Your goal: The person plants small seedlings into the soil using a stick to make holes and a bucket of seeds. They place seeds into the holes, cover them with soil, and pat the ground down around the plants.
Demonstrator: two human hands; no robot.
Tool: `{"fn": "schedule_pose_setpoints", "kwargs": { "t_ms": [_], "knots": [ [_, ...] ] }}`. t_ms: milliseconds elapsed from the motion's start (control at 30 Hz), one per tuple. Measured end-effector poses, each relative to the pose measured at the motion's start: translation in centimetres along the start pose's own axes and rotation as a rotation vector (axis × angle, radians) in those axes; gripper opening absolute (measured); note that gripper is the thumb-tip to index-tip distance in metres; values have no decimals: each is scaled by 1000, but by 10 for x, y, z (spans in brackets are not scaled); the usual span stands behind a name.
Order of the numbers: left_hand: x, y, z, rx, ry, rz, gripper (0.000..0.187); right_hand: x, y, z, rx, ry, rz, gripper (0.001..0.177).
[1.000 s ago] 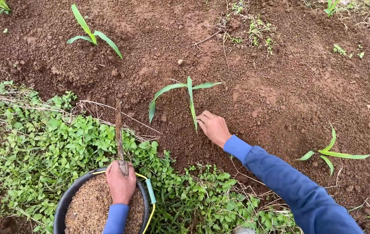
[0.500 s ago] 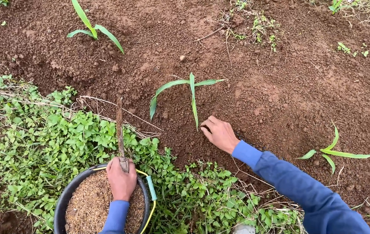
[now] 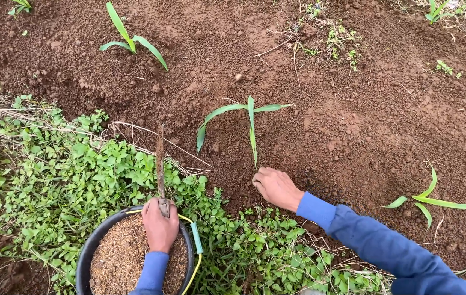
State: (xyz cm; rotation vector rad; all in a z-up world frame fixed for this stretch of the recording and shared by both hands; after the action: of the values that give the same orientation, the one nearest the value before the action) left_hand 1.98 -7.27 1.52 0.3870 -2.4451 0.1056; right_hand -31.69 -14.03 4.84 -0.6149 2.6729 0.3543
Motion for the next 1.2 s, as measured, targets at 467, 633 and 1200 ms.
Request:
{"fn": "schedule_pose_setpoints", "kwargs": {
  "t_ms": [467, 633, 1200],
  "knots": [
    [-6, 0, 4, 6, 3, -8, 17, 28, -25, -34, 547, -57, -112, 20],
    [2, 1, -1, -26, 35, -45, 26, 29, -28, -23, 356, -88, -37, 17],
    [-6, -1, 5, -24, 18, -46, 16, 47, -25, -16, 280, 107, -105, 34]
  ]
}}
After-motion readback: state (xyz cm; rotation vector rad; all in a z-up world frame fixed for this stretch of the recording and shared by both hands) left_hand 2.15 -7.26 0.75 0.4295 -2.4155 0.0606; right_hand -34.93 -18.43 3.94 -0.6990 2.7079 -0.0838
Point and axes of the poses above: each hand's wrist, its own y-axis away from the middle knuckle, its own z-axis out of the palm, x = y × z, the point moved 8 cm from there along -y, towards the middle knuckle, and after that the axes turned 4 degrees about -y, right-handed, at the moved point
